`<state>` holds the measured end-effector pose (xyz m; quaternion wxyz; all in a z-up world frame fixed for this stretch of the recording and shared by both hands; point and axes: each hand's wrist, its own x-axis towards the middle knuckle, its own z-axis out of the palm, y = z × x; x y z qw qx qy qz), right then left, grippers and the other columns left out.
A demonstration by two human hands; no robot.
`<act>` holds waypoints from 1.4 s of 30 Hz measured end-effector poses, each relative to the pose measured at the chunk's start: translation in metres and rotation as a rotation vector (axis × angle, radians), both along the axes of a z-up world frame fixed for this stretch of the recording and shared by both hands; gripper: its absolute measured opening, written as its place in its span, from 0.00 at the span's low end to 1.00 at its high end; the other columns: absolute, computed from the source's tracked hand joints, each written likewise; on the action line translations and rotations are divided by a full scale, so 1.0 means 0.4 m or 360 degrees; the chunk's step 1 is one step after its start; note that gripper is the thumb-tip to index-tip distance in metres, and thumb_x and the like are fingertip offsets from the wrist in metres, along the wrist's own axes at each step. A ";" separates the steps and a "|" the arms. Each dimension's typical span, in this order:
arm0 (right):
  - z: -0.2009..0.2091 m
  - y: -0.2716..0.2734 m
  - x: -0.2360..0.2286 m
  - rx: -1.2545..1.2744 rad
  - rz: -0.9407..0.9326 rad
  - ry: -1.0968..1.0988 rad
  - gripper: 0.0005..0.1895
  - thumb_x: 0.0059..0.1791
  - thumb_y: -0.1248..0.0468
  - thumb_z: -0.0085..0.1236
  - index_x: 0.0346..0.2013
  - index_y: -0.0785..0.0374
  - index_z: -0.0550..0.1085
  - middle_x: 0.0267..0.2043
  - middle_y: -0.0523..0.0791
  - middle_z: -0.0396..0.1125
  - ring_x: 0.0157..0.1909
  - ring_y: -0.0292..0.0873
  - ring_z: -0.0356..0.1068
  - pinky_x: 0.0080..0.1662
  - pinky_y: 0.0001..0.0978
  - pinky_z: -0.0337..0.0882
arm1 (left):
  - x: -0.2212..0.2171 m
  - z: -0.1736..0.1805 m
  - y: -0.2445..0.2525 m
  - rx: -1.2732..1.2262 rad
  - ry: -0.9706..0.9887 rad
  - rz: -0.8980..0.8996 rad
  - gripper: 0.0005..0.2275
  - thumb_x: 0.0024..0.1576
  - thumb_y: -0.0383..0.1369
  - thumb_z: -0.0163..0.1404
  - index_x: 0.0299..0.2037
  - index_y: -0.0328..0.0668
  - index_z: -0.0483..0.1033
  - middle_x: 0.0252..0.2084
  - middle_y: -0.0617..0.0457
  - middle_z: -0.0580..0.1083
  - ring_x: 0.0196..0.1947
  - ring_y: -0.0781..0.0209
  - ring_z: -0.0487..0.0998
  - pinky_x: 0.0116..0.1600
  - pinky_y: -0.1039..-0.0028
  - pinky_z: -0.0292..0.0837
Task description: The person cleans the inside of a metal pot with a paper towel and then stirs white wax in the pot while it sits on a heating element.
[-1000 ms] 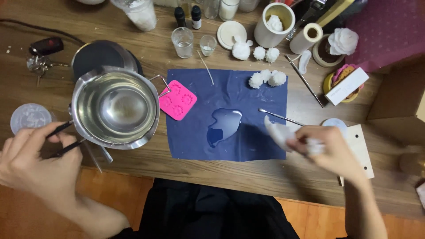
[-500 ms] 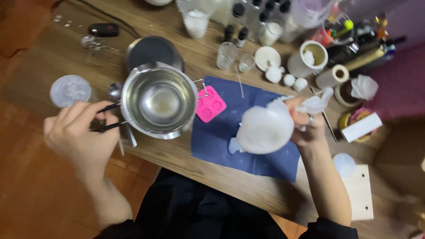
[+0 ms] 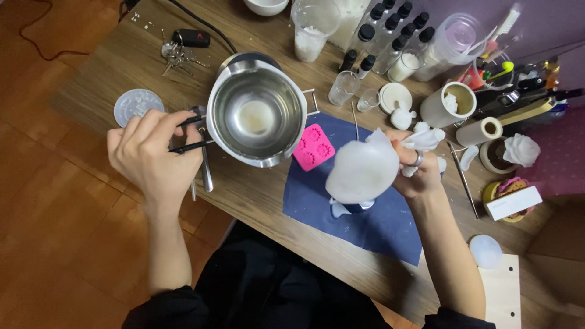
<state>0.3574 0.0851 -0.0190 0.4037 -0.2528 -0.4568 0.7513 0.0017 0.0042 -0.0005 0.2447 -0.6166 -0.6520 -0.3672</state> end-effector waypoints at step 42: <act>0.280 0.126 -0.268 0.2244 -0.0045 -0.1744 0.15 0.51 0.57 0.58 0.24 0.60 0.69 0.23 0.41 0.63 0.23 0.36 0.62 0.28 0.28 0.59 | -0.103 -0.007 0.200 -0.0495 -0.0006 -0.0257 0.16 0.46 0.29 0.54 0.47 0.46 0.76 0.41 0.55 0.70 0.41 0.57 0.66 0.47 0.65 0.52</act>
